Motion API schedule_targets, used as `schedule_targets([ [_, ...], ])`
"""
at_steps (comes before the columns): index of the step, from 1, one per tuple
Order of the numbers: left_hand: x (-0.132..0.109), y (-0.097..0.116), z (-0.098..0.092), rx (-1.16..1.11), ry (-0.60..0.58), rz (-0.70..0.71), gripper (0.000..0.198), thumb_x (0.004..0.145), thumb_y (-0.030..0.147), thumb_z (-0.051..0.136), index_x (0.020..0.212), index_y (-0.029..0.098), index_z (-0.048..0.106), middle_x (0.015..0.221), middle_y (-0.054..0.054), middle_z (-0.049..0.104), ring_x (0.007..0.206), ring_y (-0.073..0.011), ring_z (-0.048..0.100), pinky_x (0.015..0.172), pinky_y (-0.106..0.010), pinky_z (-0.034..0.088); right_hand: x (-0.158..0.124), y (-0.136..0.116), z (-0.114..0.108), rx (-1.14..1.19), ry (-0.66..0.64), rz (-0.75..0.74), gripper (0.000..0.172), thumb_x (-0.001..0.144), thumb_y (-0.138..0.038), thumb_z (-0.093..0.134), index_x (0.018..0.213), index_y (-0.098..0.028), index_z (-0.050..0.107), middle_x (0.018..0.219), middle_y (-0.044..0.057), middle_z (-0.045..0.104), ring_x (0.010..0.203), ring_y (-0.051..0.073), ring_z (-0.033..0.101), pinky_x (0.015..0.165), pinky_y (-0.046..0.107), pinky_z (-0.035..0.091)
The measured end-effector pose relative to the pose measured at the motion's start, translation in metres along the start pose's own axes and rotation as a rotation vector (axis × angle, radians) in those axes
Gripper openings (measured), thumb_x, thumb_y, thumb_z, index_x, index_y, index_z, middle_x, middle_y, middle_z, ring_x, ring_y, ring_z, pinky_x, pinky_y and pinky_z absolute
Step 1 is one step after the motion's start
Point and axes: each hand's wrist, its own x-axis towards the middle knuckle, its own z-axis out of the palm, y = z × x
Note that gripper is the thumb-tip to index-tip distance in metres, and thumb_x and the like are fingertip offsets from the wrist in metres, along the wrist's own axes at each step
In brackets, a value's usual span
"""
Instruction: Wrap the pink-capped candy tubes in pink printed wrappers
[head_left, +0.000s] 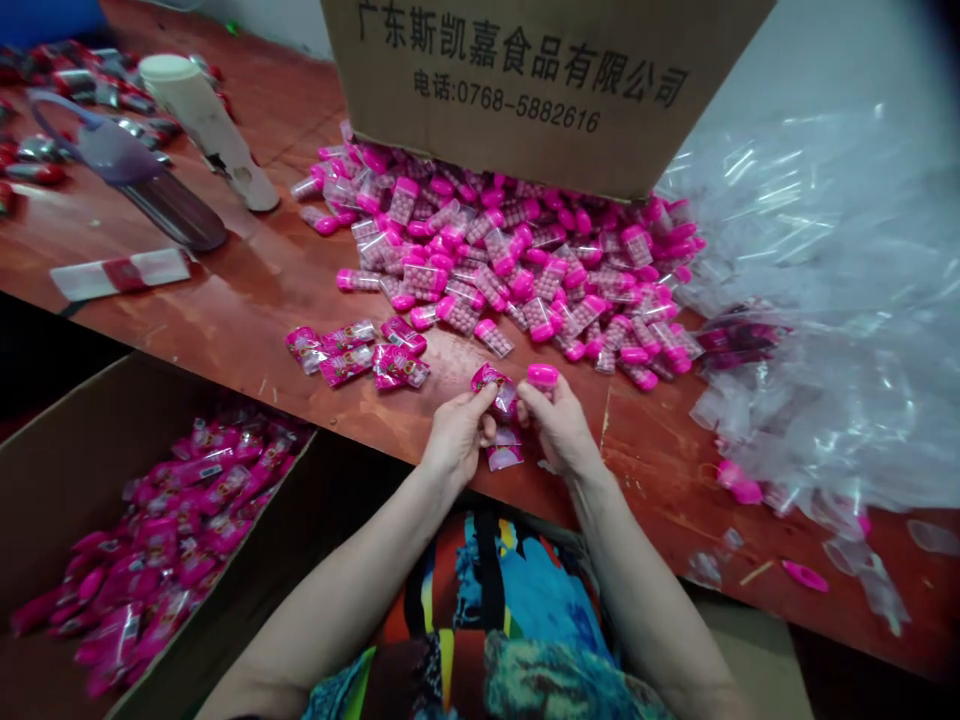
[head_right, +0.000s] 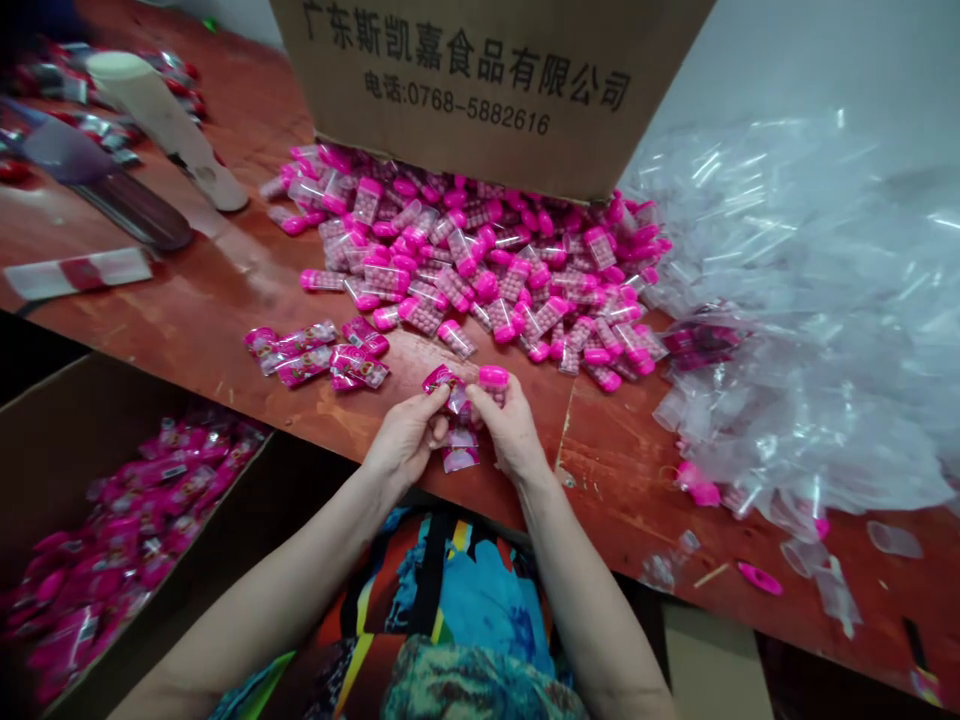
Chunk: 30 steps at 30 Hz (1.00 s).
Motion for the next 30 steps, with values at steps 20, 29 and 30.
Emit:
schedule_targets([
  [20, -0.007, -0.016, 0.010, 0.002, -0.036, -0.125, 0.040, 0.074, 0.046, 0.082, 0.065, 0.016, 0.058, 0.041, 0.002, 0.052, 0.033, -0.0072, 0.042, 0.039, -0.020, 0.027, -0.054, 0.011, -0.009, -0.062, 0.076, -0.015, 0.044, 0.091, -0.053, 0.064, 0.123, -0.025, 0.053, 0.078, -0.003, 0.067, 0.048, 0.008, 0.050, 0.043, 0.022, 0.036],
  [29, -0.009, -0.014, 0.011, 0.005, 0.008, -0.081, 0.034, 0.078, 0.041, 0.078, 0.064, 0.015, 0.060, 0.041, 0.001, 0.053, 0.034, -0.0073, 0.041, 0.039, -0.021, 0.028, -0.054, 0.021, -0.020, -0.004, 0.064, 0.030, 0.046, 0.096, -0.053, 0.055, 0.133, -0.026, 0.059, 0.090, 0.003, 0.068, 0.068, 0.015, 0.059, 0.056, 0.026, 0.048],
  [30, -0.008, -0.014, 0.010, 0.005, 0.013, -0.075, 0.034, 0.078, 0.040, 0.078, 0.064, 0.015, 0.060, 0.040, 0.001, 0.052, 0.033, -0.0070, 0.040, 0.039, -0.021, 0.028, -0.054, 0.020, -0.019, -0.028, 0.071, 0.026, 0.045, 0.095, -0.052, 0.057, 0.133, -0.027, 0.060, 0.091, 0.002, 0.067, 0.070, 0.015, 0.059, 0.058, 0.027, 0.049],
])
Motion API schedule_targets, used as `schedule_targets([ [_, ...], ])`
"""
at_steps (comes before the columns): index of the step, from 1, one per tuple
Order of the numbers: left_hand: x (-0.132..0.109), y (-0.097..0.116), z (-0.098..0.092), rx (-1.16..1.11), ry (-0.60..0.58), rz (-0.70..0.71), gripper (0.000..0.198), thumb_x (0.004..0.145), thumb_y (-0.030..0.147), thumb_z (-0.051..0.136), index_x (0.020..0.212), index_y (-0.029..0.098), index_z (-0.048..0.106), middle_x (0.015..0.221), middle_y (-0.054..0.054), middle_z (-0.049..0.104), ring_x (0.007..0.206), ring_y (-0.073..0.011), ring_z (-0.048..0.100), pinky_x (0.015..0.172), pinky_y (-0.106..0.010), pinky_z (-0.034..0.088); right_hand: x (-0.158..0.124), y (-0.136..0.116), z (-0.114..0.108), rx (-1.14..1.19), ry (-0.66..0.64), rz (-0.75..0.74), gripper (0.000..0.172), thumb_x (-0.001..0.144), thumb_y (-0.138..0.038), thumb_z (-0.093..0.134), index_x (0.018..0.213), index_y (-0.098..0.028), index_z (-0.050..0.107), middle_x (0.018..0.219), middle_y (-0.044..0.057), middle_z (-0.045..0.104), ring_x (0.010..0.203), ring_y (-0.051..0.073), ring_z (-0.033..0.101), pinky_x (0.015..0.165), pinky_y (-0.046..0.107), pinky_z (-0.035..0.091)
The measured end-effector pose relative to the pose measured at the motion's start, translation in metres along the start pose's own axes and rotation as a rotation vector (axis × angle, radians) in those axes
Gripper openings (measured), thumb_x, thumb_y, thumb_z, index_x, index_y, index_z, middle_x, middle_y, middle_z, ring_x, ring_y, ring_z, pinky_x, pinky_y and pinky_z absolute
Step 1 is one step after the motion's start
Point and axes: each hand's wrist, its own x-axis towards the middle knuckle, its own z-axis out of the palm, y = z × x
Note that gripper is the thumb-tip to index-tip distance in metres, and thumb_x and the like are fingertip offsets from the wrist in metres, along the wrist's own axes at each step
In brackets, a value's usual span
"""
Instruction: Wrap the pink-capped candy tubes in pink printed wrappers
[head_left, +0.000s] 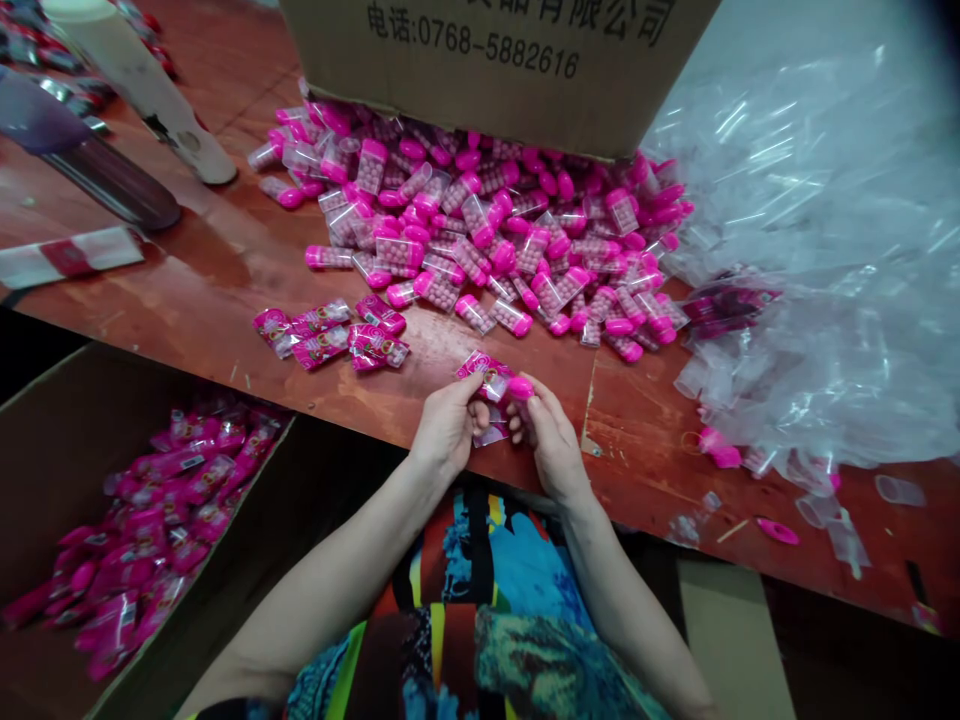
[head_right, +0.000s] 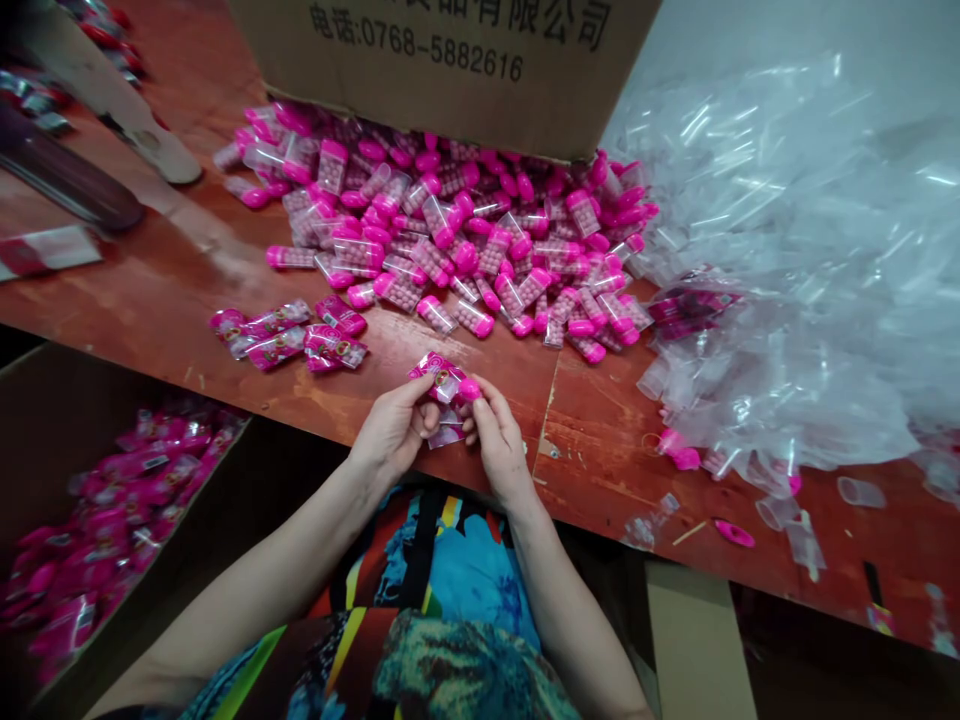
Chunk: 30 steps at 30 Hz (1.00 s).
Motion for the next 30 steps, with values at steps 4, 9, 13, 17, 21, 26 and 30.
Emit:
schedule_targets([
  [4, 0.000, 0.000, -0.001, 0.005, 0.010, 0.011, 0.034, 0.079, 0.040, 0.078, 0.064, 0.016, 0.059, 0.040, 0.002, 0.052, 0.033, -0.0064, 0.040, 0.039, -0.020, 0.028, -0.001, -0.003, 0.003, -0.117, 0.033, -0.042, 0.047, 0.092, -0.049, 0.064, 0.134, -0.028, 0.059, 0.102, 0.004, 0.067, 0.076, 0.016, 0.060, 0.065, 0.029, 0.052],
  [9, -0.001, 0.000, -0.001, -0.004, 0.014, 0.026, 0.039, 0.073, 0.044, 0.083, 0.064, 0.017, 0.056, 0.040, 0.002, 0.052, 0.034, -0.0070, 0.041, 0.038, -0.021, 0.027, -0.002, 0.003, 0.004, -0.217, 0.089, -0.114, 0.052, 0.088, -0.044, 0.070, 0.135, -0.025, 0.057, 0.122, 0.009, 0.066, 0.101, 0.022, 0.065, 0.089, 0.039, 0.055],
  [13, -0.001, -0.002, -0.002, 0.016, 0.014, 0.037, 0.042, 0.071, 0.048, 0.084, 0.065, 0.016, 0.057, 0.039, 0.002, 0.052, 0.033, -0.0073, 0.040, 0.038, -0.021, 0.026, -0.002, 0.005, 0.004, -0.401, 0.154, -0.231, 0.052, 0.089, -0.042, 0.070, 0.136, -0.024, 0.057, 0.123, 0.010, 0.065, 0.112, 0.025, 0.063, 0.099, 0.044, 0.053],
  [17, 0.000, -0.005, -0.003, 0.025, 0.008, 0.052, 0.044, 0.071, 0.052, 0.083, 0.066, 0.016, 0.057, 0.040, 0.002, 0.053, 0.033, -0.0075, 0.040, 0.038, -0.021, 0.026, -0.006, -0.001, 0.006, -0.667, 0.162, -0.375, 0.049, 0.091, -0.038, 0.067, 0.137, -0.023, 0.057, 0.120, 0.010, 0.062, 0.111, 0.027, 0.063, 0.098, 0.047, 0.053],
  [21, 0.000, -0.007, -0.004, 0.018, -0.041, 0.011, 0.045, 0.069, 0.053, 0.084, 0.067, 0.016, 0.058, 0.041, 0.002, 0.053, 0.034, -0.0076, 0.041, 0.039, -0.021, 0.028, -0.011, -0.003, 0.009, -0.840, 0.149, -0.472, 0.046, 0.095, -0.036, 0.062, 0.139, -0.023, 0.055, 0.116, 0.011, 0.060, 0.108, 0.027, 0.064, 0.095, 0.046, 0.055],
  [26, 0.002, -0.005, -0.007, 0.010, -0.014, 0.016, 0.044, 0.068, 0.052, 0.085, 0.070, 0.015, 0.060, 0.040, 0.003, 0.052, 0.033, -0.0073, 0.041, 0.038, -0.020, 0.025, -0.010, -0.002, 0.006, -0.865, 0.214, -0.480, 0.046, 0.095, -0.036, 0.063, 0.137, -0.020, 0.055, 0.114, 0.011, 0.061, 0.106, 0.027, 0.064, 0.094, 0.046, 0.055],
  [30, 0.002, -0.004, -0.006, 0.010, -0.003, 0.017, 0.044, 0.069, 0.051, 0.085, 0.070, 0.015, 0.060, 0.039, 0.002, 0.053, 0.033, -0.0076, 0.041, 0.037, -0.020, 0.025, -0.008, -0.003, 0.004, -0.810, 0.240, -0.488, 0.047, 0.094, -0.037, 0.065, 0.137, -0.022, 0.055, 0.112, 0.010, 0.062, 0.107, 0.027, 0.064, 0.094, 0.045, 0.055],
])
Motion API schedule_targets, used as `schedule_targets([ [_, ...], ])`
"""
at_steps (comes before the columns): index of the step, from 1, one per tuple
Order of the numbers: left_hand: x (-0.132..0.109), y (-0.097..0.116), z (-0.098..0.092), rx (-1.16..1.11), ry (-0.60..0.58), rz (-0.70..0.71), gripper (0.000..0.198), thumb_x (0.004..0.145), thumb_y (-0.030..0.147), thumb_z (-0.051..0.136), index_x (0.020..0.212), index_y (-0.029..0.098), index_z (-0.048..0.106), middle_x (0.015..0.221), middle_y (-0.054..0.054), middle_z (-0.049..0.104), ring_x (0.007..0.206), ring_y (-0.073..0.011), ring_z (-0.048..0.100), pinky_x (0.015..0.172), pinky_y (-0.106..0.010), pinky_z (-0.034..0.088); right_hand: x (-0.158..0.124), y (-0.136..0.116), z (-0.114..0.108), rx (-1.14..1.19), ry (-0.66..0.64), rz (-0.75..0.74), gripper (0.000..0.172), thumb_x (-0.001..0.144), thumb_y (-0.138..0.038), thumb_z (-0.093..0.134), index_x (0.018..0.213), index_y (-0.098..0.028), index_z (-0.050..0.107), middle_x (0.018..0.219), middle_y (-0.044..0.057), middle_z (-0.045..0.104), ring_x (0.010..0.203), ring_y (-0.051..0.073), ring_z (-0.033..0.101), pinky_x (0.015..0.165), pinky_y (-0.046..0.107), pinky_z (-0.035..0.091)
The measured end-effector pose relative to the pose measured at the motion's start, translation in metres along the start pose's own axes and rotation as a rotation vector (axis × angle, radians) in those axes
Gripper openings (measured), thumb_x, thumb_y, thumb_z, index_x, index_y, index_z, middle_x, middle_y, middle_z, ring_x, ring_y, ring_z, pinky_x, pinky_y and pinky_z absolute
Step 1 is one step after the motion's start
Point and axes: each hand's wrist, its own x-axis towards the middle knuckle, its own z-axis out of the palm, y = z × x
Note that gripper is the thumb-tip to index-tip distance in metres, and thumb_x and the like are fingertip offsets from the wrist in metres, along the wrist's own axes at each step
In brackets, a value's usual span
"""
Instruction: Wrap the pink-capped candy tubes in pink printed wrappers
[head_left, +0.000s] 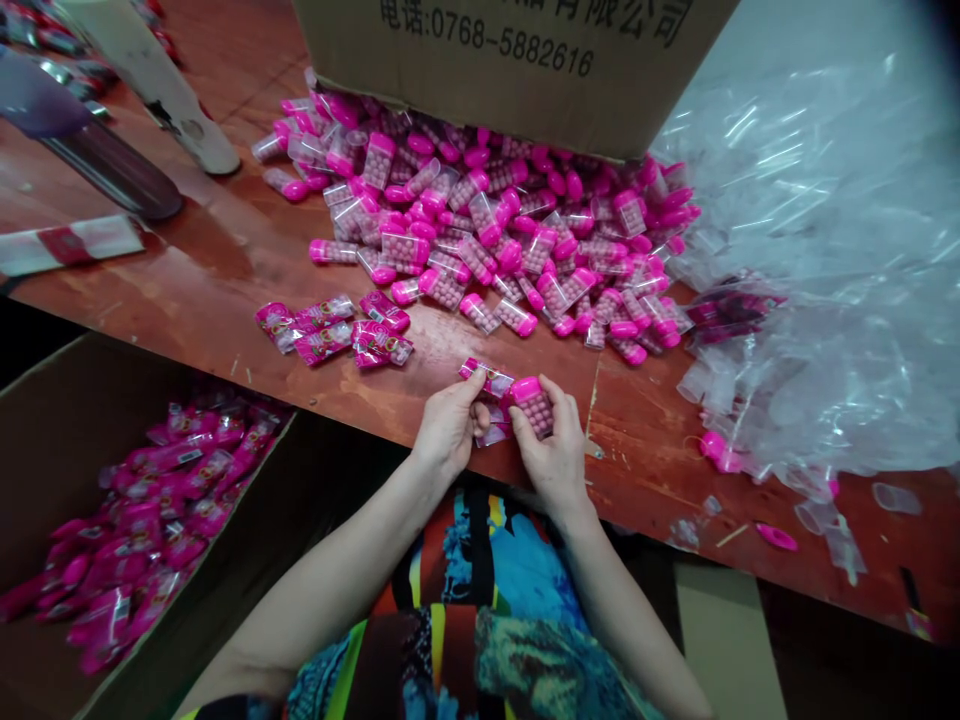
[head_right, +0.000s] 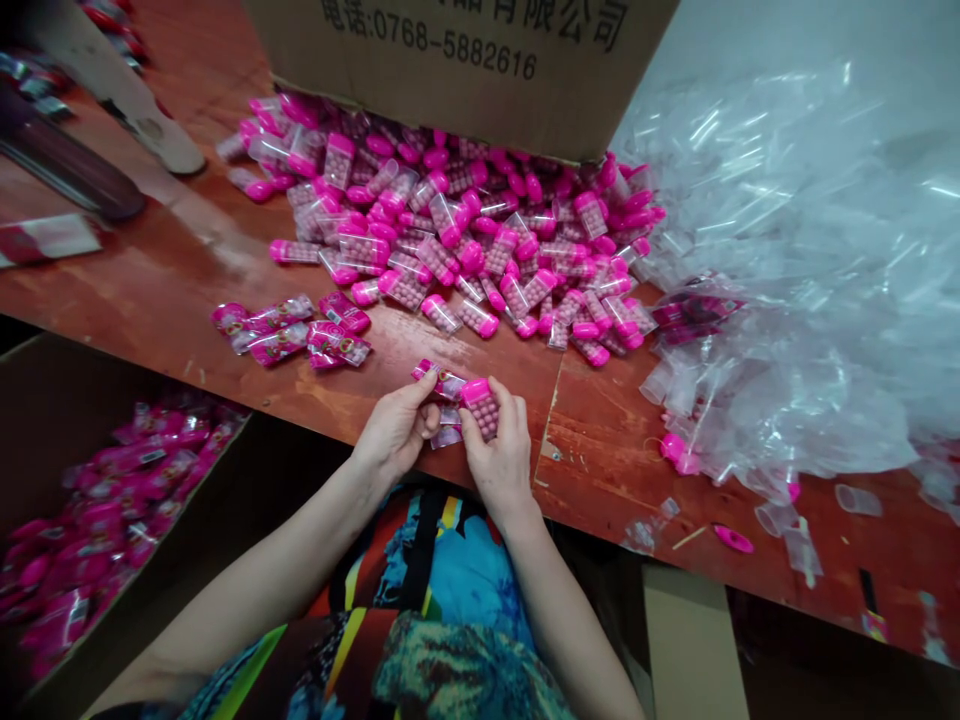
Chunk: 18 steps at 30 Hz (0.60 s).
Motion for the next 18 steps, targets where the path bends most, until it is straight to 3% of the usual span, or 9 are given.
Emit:
schedule_targets([
  [18, -0.0058, -0.0061, 0.0052, 0.007, -0.031, -0.018, 0.045, 0.076, 0.056, 0.079, 0.072, 0.016, 0.059, 0.040, 0.001, 0.053, 0.034, -0.0083, 0.044, 0.038, -0.020, 0.028, -0.0036, -0.0025, -0.0004, -0.017, -0.025, 0.047, 0.048, 0.093, -0.038, 0.064, 0.137, -0.022, 0.056, 0.113, 0.011, 0.062, 0.106, 0.028, 0.064, 0.092, 0.046, 0.055],
])
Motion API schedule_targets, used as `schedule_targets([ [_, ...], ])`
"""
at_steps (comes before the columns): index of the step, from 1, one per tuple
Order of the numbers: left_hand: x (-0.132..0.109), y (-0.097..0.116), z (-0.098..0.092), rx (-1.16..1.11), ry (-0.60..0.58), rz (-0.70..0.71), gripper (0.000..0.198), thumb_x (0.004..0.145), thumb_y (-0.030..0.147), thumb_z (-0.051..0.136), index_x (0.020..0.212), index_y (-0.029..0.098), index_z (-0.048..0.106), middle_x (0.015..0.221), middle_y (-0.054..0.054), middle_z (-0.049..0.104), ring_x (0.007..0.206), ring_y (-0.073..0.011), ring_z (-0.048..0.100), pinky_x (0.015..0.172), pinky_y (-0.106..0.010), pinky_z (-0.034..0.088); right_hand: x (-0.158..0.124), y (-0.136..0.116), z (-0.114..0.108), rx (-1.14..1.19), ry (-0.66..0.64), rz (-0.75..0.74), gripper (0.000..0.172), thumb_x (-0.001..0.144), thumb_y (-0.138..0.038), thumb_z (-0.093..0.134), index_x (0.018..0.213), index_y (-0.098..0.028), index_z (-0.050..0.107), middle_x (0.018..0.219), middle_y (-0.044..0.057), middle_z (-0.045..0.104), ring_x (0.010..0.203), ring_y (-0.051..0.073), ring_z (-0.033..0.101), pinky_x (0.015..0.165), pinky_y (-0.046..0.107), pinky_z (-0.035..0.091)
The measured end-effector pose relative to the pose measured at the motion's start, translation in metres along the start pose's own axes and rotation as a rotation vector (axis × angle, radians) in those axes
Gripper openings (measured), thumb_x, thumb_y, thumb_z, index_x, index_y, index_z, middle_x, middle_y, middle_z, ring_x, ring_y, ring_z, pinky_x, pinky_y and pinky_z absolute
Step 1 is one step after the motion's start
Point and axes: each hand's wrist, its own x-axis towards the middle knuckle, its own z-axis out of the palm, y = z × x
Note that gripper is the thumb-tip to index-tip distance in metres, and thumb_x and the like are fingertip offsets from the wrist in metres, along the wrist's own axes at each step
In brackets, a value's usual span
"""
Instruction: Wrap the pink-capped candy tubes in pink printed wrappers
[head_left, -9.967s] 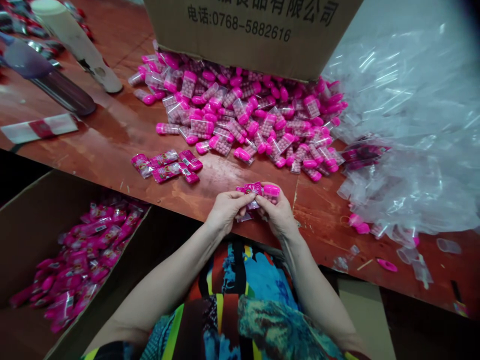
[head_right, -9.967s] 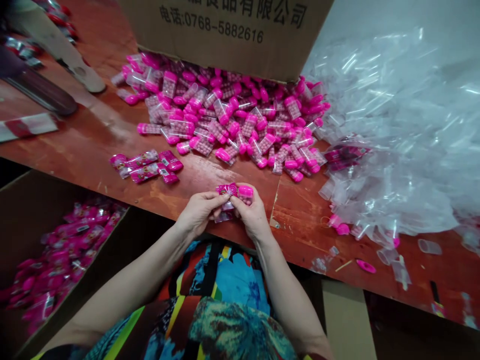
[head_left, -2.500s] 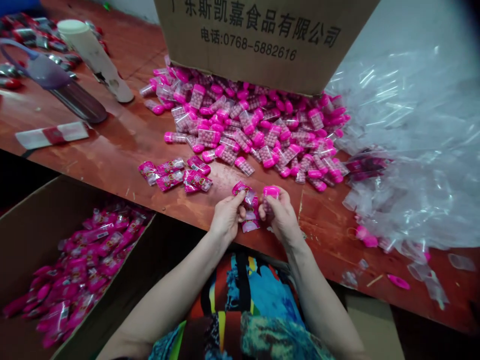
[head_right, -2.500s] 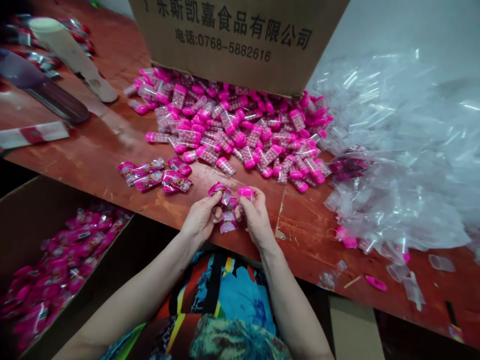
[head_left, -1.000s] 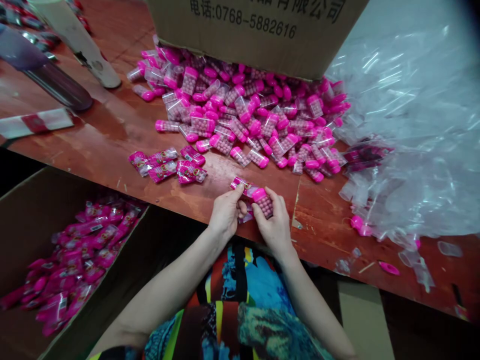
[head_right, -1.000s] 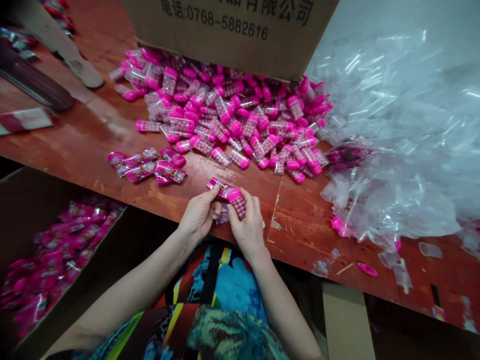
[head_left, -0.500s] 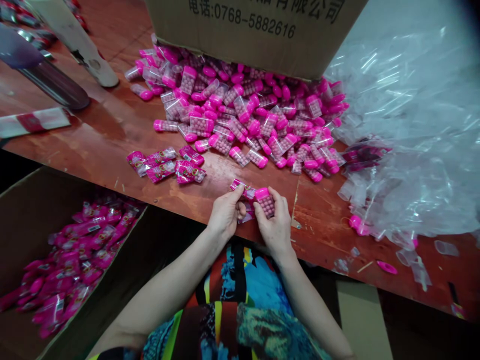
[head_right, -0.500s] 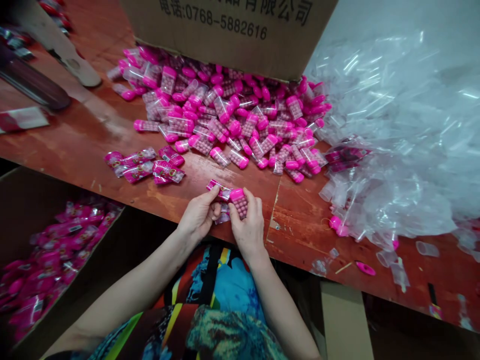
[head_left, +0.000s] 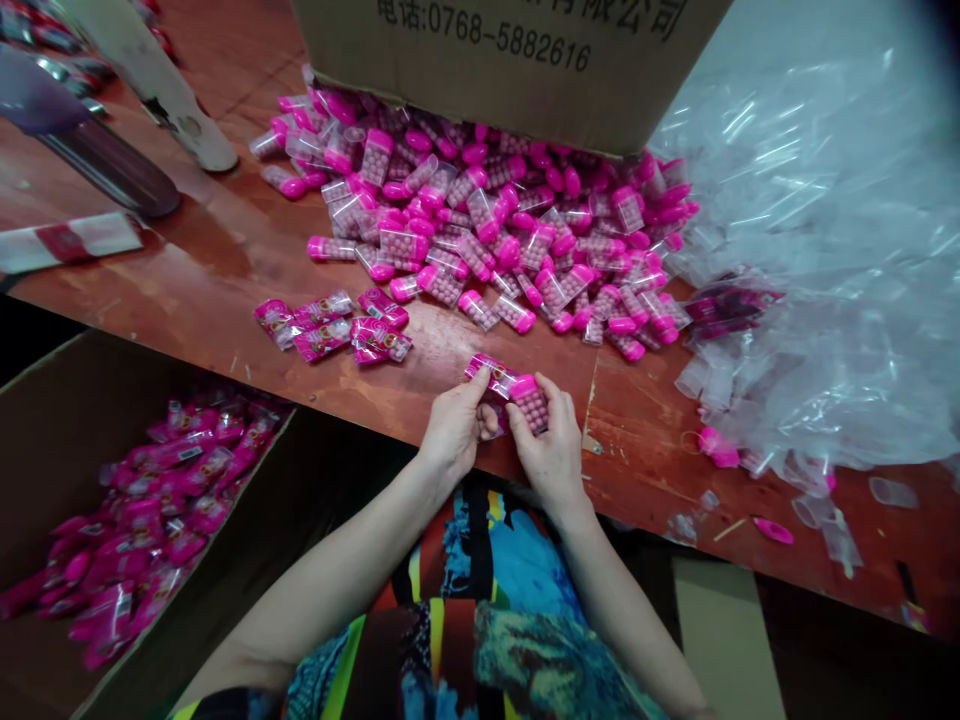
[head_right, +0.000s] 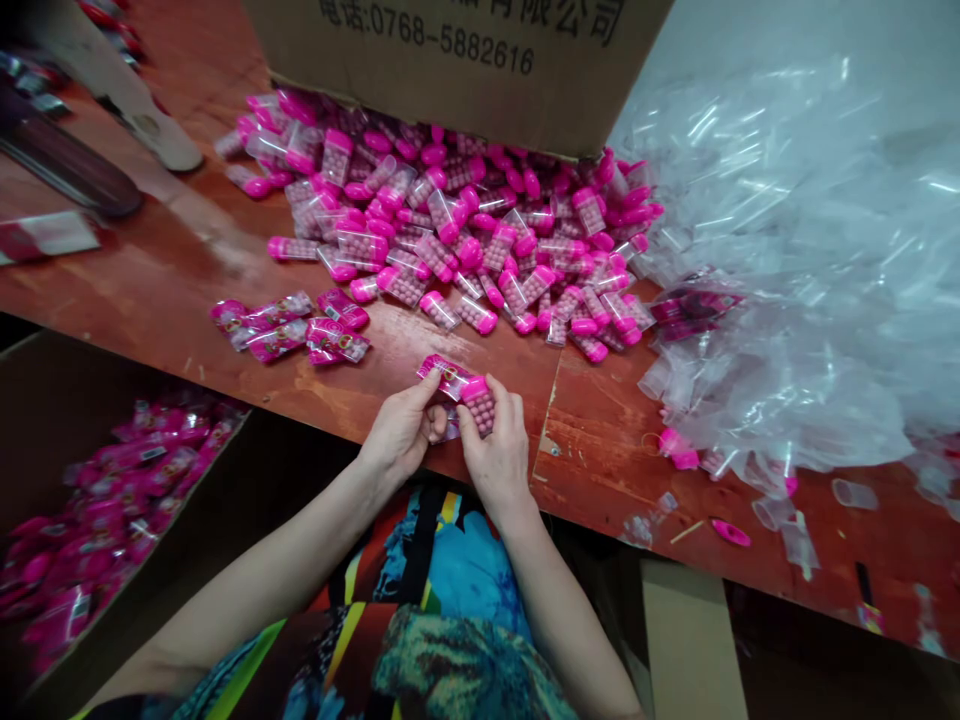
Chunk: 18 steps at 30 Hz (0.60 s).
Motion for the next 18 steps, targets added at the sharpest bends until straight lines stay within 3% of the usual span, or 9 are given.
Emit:
schedule_targets([
  [7, -0.004, -0.002, 0.000, 0.153, -0.126, -0.043, 0.048, 0.077, 0.056, 0.078, 0.065, 0.017, 0.055, 0.040, 0.005, 0.046, 0.033, -0.0041, 0.035, 0.037, -0.019, 0.016, -0.004, -0.002, 0.002, 0.103, -0.105, -0.010, 0.044, 0.094, -0.034, 0.063, 0.136, -0.023, 0.055, 0.120, 0.012, 0.063, 0.113, 0.028, 0.063, 0.099, 0.048, 0.053],
  [10, -0.003, 0.001, -0.001, 0.142, -0.180, -0.081, 0.043, 0.073, 0.049, 0.084, 0.068, 0.016, 0.057, 0.042, 0.006, 0.044, 0.033, -0.0025, 0.030, 0.037, -0.019, 0.013, -0.003, 0.001, 0.003, 0.317, -0.151, 0.053, 0.049, 0.091, -0.034, 0.067, 0.137, -0.025, 0.053, 0.127, 0.011, 0.061, 0.114, 0.026, 0.063, 0.100, 0.045, 0.053],
  [13, -0.003, 0.008, -0.003, 0.101, -0.253, -0.073, 0.038, 0.077, 0.046, 0.081, 0.070, 0.016, 0.060, 0.041, 0.007, 0.041, 0.035, -0.0031, 0.029, 0.040, -0.020, 0.017, -0.004, 0.005, 0.000, 0.630, -0.221, 0.224, 0.051, 0.093, -0.039, 0.065, 0.139, -0.027, 0.048, 0.112, 0.006, 0.065, 0.080, 0.016, 0.065, 0.070, 0.031, 0.057],
  [15, -0.005, 0.012, -0.003, 0.120, -0.310, -0.052, 0.037, 0.080, 0.046, 0.079, 0.070, 0.015, 0.061, 0.040, 0.006, 0.042, 0.037, -0.0044, 0.033, 0.042, -0.020, 0.020, -0.005, 0.005, -0.005, 0.811, -0.313, 0.352, 0.046, 0.096, -0.042, 0.060, 0.139, -0.028, 0.047, 0.091, 0.000, 0.064, 0.055, 0.009, 0.052, 0.049, 0.023, 0.045],
  [18, -0.007, 0.016, -0.003, 0.177, -0.357, -0.033, 0.037, 0.081, 0.047, 0.078, 0.072, 0.014, 0.064, 0.044, 0.003, 0.047, 0.038, -0.0045, 0.036, 0.043, -0.021, 0.019, -0.005, 0.003, -0.012, 1.040, -0.439, 0.491, 0.047, 0.097, -0.047, 0.059, 0.138, -0.030, 0.045, 0.071, -0.006, 0.057, 0.040, 0.005, 0.032, 0.039, 0.019, 0.028],
])
